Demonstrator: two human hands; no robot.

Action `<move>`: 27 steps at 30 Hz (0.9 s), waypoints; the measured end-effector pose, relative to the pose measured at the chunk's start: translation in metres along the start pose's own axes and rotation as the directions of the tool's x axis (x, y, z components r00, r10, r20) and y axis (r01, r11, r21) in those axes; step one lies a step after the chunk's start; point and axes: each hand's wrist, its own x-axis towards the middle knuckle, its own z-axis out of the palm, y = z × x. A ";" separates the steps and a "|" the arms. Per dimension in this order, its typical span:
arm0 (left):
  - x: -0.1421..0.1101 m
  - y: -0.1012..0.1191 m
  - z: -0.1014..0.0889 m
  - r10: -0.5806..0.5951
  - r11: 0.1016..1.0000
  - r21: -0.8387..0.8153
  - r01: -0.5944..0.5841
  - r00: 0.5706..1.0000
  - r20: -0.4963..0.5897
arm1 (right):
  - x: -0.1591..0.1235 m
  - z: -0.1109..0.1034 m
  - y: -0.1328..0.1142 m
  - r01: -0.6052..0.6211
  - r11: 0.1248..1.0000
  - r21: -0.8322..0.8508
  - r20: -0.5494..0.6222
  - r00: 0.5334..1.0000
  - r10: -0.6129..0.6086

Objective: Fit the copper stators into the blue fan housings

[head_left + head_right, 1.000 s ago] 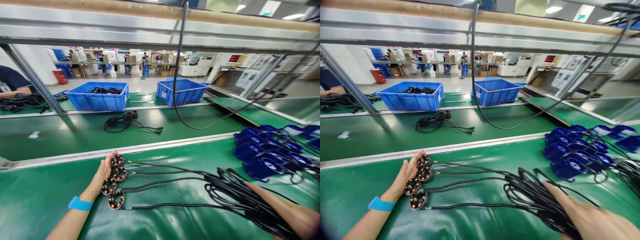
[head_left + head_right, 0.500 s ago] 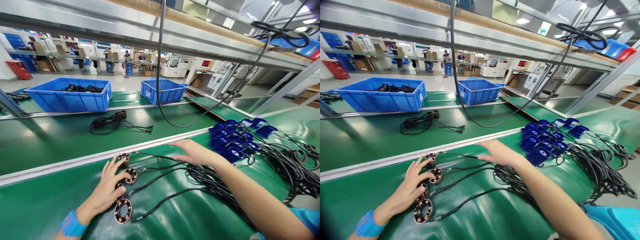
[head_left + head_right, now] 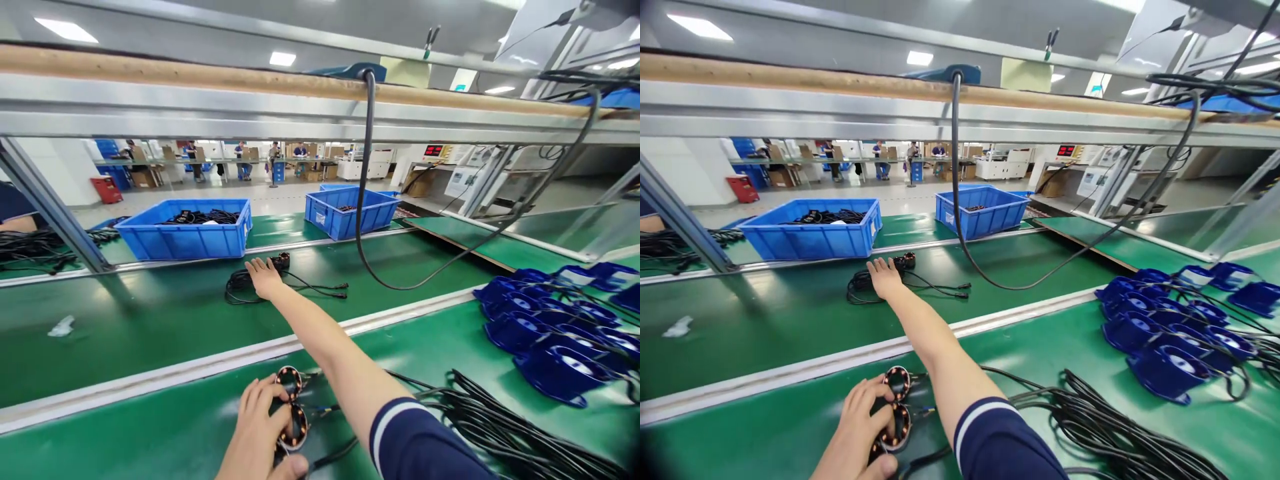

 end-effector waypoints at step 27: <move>0.040 0.017 -0.031 -0.216 0.960 0.241 0.143 0.927 0.307 | -0.213 -0.086 0.145 -0.219 0.976 -0.001 0.156 0.964 0.216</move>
